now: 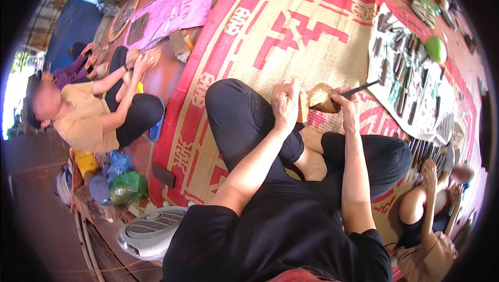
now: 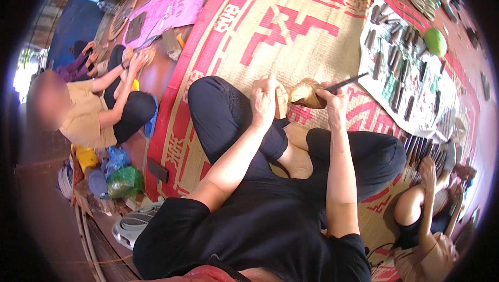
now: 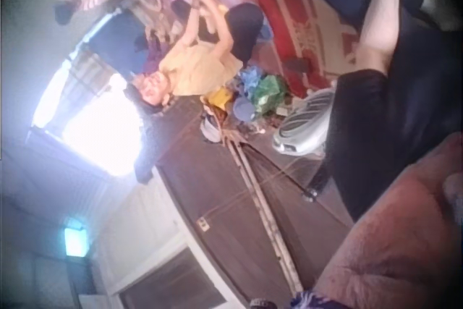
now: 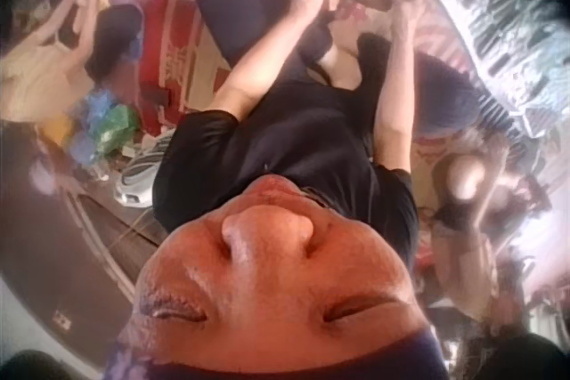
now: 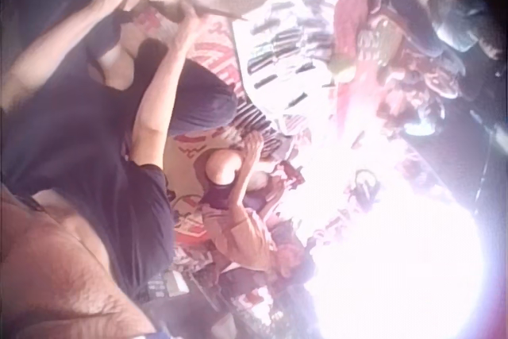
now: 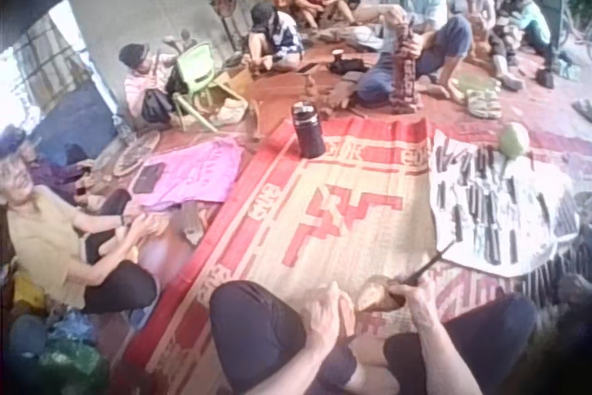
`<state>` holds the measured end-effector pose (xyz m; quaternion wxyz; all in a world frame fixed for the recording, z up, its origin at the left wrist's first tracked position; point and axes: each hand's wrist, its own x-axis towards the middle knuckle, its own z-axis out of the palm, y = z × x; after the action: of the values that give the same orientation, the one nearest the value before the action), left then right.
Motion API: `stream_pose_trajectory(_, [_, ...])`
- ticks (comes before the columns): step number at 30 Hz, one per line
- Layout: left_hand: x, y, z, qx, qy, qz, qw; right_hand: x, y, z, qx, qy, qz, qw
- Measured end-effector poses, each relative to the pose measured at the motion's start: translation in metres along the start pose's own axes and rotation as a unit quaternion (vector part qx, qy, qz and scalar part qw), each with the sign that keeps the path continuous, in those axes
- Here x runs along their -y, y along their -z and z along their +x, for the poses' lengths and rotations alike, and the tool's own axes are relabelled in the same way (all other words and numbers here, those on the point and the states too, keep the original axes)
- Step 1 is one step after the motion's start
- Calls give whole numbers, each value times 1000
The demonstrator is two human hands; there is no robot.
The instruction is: The person sits on a mat and carves a small wooden object using a chisel. They hold the wood in their left hand and use the chisel in their right hand to shape the piece, occasionally rotating it to access different sides.
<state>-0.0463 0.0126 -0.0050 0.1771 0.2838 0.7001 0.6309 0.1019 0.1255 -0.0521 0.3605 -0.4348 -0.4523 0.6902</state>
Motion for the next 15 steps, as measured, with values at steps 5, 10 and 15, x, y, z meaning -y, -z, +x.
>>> stream_pose_trajectory(5, [-19,4,-3,-2,-63,103,993,5,3,-2,16,-2,-46,999])
stream_pose_trajectory(10, [-10,-6,-1,-19,-67,86,994,4,9,6,-16,-5,2,1000])
stream_pose_trajectory(15, [-42,-4,-6,40,40,-31,998,0,16,11,-48,-26,-10,998])
